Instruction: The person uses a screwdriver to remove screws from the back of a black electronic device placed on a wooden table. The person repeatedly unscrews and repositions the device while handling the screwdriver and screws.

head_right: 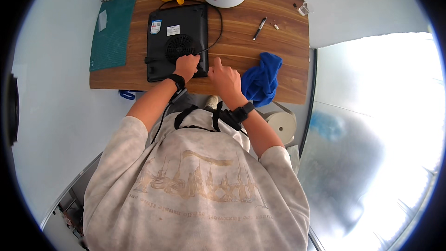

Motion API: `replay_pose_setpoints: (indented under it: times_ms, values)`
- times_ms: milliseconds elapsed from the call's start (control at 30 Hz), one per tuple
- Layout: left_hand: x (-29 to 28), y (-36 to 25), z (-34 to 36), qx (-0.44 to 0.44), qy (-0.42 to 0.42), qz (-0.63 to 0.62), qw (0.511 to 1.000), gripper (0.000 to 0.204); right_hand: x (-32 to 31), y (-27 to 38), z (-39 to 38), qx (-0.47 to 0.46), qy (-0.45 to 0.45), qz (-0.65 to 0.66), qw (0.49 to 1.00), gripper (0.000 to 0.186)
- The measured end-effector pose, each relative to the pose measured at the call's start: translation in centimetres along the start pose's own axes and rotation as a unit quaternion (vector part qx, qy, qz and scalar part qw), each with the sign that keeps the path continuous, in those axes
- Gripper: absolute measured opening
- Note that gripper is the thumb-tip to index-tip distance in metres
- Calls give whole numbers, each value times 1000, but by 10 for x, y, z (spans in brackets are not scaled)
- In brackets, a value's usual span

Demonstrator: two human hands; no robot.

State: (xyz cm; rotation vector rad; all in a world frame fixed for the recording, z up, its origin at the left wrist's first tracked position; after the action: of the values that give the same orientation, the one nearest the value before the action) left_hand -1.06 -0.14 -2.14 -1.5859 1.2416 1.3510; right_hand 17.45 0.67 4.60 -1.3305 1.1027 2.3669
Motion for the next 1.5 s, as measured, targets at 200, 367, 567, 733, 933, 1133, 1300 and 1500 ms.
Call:
replay_pose_setpoints:
  times_ms: [200,367,567,733,933,1133,1300,1500]
  values:
    - [2,2,0,7,-20,-12,1000,27,-14,8,17,-70,30,66,995,31]
    - [6,3,-1,24,-53,-23,998,26,-15,10,19,-127,26,106,986,34]
    - [7,2,1,47,-62,-16,997,24,-17,27,18,-48,93,33,994,26]
    - [9,-2,9,88,-1,62,994,25,-5,16,5,-24,175,-27,984,24]
    - [2,2,14,133,-3,40,990,26,-30,31,-14,-29,84,57,994,18]
    - [-2,3,27,185,18,53,981,5,-12,27,-36,85,94,89,988,22]
    - [-2,1,30,221,24,64,973,3,-11,29,-30,-2,25,39,999,32]
    - [-8,0,29,213,40,75,973,13,-12,35,-27,6,17,71,997,34]
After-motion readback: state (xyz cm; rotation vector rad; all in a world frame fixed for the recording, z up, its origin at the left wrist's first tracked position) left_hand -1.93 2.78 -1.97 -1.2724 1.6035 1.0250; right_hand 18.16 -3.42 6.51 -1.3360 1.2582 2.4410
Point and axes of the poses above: each hand's wrist, its own z-axis towards the middle knuckle, its own x-axis out of the palm, y = z × x, the point moved 3 cm from there along z, towards the middle knuckle, and after that the axes turned 13 degrees about -x, right-handed, at the moved point
